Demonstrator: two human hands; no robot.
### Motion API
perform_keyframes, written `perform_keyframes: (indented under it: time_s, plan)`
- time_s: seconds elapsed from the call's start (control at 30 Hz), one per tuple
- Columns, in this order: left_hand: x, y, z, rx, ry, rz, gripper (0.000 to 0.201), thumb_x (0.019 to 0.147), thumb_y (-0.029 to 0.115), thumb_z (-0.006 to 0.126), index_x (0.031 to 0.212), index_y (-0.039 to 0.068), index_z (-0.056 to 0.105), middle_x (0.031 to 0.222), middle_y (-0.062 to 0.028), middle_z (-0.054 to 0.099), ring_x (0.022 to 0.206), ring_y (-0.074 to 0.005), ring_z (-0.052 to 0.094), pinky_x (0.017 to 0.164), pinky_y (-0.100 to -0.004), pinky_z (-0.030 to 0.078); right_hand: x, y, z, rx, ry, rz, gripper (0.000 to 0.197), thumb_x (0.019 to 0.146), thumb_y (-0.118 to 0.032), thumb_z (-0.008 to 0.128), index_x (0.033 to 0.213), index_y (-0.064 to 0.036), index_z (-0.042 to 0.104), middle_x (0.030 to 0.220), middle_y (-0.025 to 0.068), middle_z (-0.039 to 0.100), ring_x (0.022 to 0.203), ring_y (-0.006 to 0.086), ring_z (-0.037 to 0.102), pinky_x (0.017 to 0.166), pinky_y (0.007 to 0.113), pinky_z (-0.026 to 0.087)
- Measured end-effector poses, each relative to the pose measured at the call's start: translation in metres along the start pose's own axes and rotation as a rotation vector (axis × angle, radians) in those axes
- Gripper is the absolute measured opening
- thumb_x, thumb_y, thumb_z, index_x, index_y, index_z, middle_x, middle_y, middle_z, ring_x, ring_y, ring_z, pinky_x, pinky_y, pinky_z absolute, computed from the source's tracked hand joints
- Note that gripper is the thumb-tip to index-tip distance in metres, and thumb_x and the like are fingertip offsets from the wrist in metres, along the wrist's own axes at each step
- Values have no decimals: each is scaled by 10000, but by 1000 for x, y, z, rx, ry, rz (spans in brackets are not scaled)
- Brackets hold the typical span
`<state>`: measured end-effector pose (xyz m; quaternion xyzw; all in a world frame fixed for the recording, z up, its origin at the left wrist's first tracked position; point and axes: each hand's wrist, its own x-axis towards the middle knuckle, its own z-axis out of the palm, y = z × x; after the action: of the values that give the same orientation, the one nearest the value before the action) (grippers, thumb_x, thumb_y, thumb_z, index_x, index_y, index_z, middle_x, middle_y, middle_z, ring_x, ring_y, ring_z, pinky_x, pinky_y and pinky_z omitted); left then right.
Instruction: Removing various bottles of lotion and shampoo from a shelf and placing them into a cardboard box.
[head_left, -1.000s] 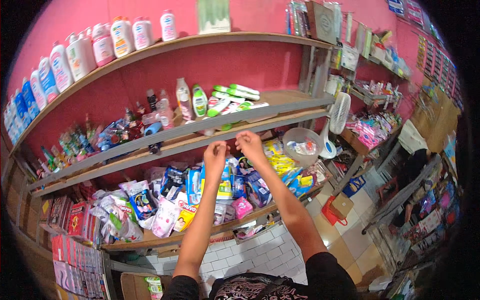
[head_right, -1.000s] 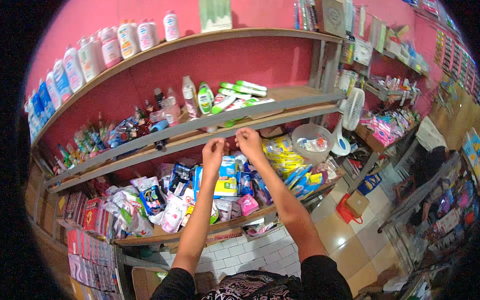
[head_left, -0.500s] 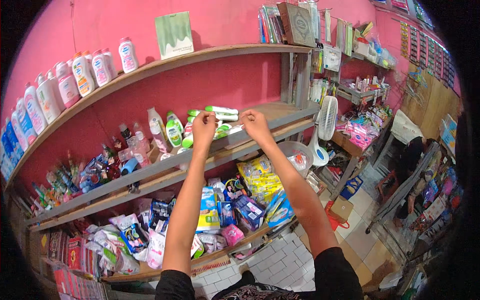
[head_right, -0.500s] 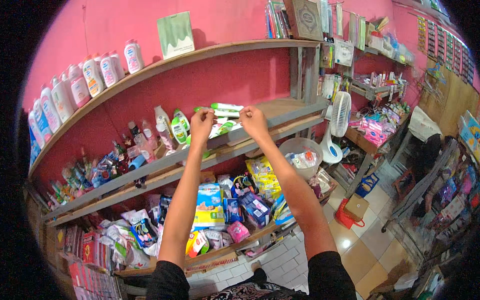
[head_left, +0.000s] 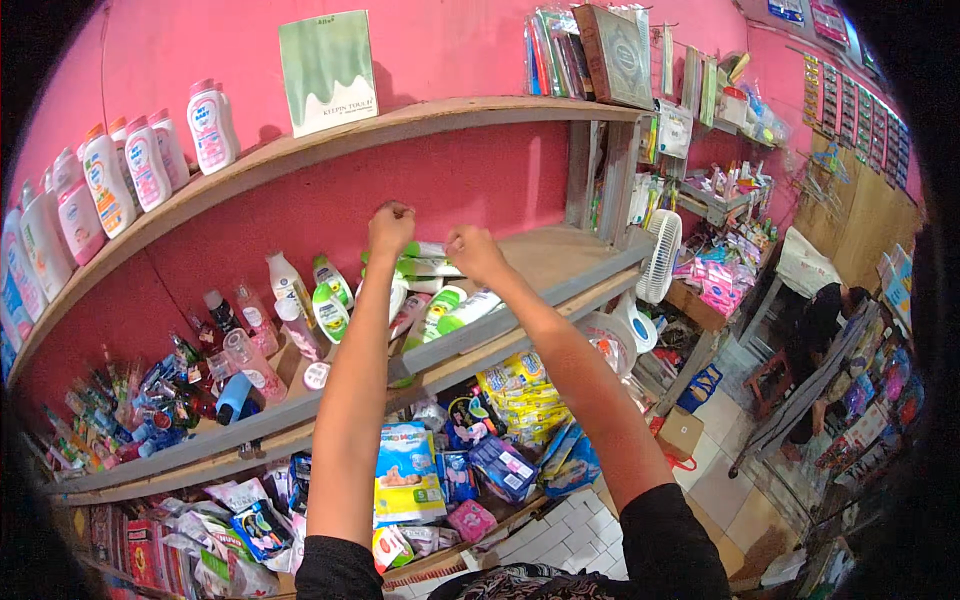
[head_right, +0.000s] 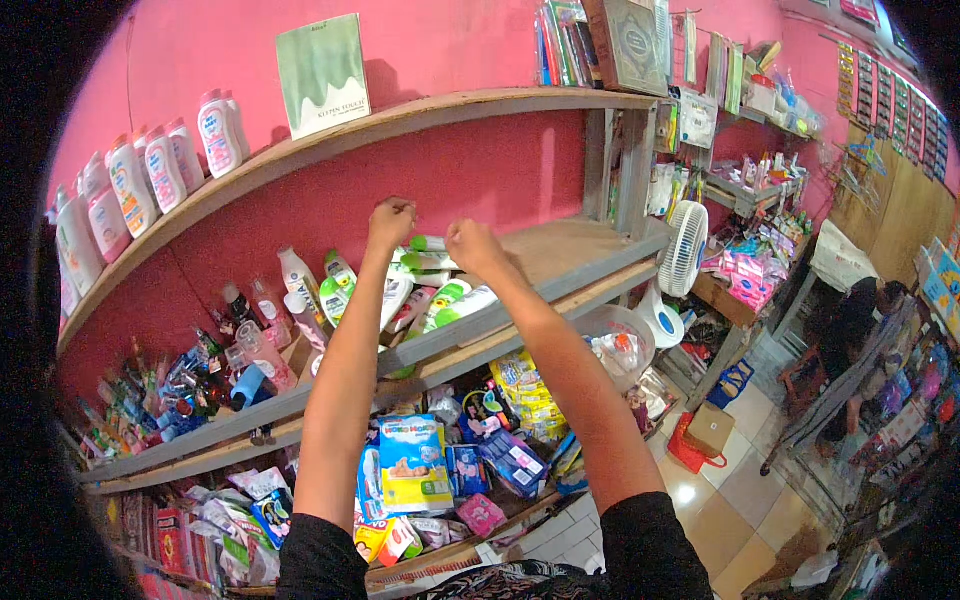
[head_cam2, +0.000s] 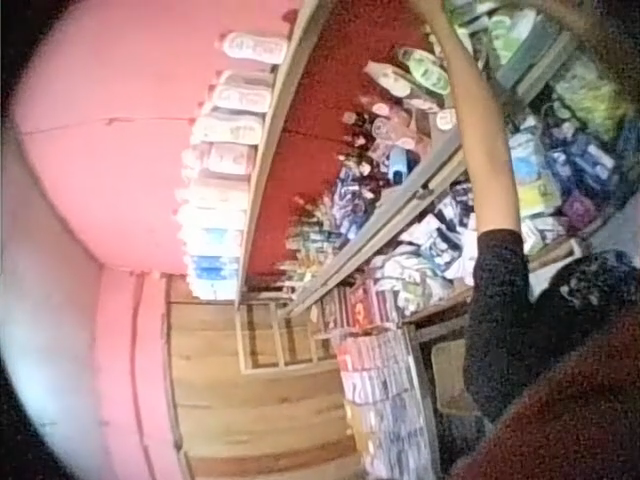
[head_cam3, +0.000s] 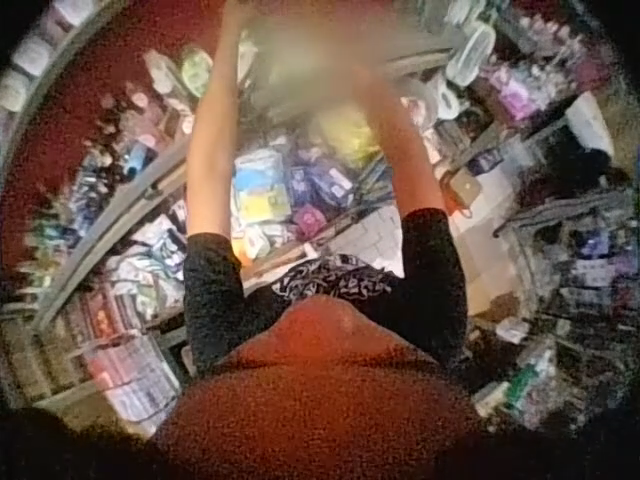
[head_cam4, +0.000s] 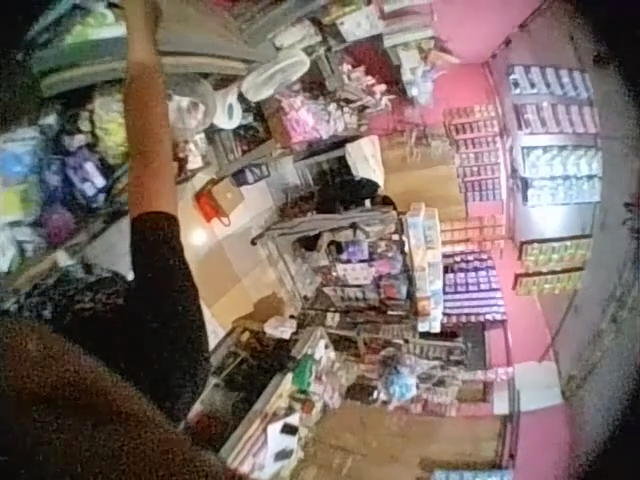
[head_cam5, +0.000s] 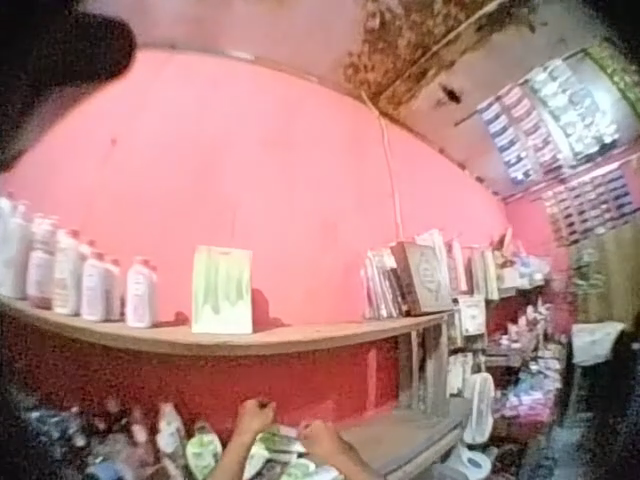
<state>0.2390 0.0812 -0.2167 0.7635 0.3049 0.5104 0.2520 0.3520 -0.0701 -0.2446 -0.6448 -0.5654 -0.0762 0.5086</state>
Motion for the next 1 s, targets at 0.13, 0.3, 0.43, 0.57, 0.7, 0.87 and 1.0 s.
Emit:
perform_keyframes:
  time_s: [0.13, 0.3, 0.43, 0.57, 0.7, 0.87, 1.0]
  plan:
    - [2, 2, 10, 180, -51, -30, 242, 762, 276, 604, 903, 103, 700, 893, -153, 672, 873, -303, 652, 794, -377, 501, 7, 16, 10, -201, -236, -122, 363, 720, -201, 677, 1008, 10, 612, 948, 221, 636, 908, 341, 622, 811, 403, 487]
    - [12, -19, 11, 138, -295, -96, 237, 737, 266, 590, 896, 132, 703, 958, -161, 658, 915, -308, 639, 791, -394, 503, 16, 16, 22, -525, -538, -308, 476, 717, -316, 700, 1047, 7, 586, 1030, 209, 605, 990, 357, 581, 860, 443, 463]
    - [16, -40, 12, 435, -377, 65, 314, 767, 276, 579, 1018, 101, 651, 1049, -180, 628, 980, -321, 608, 832, -389, 480, 15, 8, 28, -529, -569, -324, 416, 753, -255, 676, 1046, 16, 557, 1094, 200, 571, 987, 371, 575, 846, 448, 473]
    - [16, -23, 35, 539, -659, 137, 398, 806, 305, 569, 1139, 90, 607, 1152, -191, 589, 1056, -312, 577, 873, -366, 458, 19, 44, 16, -531, -543, -341, 309, 803, -167, 625, 1043, 14, 555, 1080, 206, 574, 995, 369, 575, 841, 445, 475]
    - [35, -68, 23, 460, -647, 160, 391, 808, 296, 486, 1085, 57, 626, 1170, -198, 568, 1084, -345, 552, 926, -398, 435, 29, 29, 20, -460, -667, -267, 257, 839, -126, 575, 1068, -9, 553, 1059, 207, 594, 1010, 383, 567, 838, 456, 466]
    - [44, -60, 27, 586, -817, -114, 456, 733, 285, 625, 1166, 145, 593, 1254, -141, 538, 1148, -328, 514, 963, -404, 413, 33, 45, -13, -234, -636, -273, 267, 834, -155, 574, 1054, -5, 590, 995, 251, 609, 928, 367, 609, 777, 444, 485]
    - [33, -49, 30, 742, -775, 45, 646, 646, 268, 753, 1241, 170, 521, 1245, -135, 539, 1147, -333, 512, 943, -404, 432, 43, 62, -40, -153, -671, -123, 307, 901, -158, 521, 1148, 24, 521, 968, 235, 629, 900, 330, 619, 784, 396, 462]
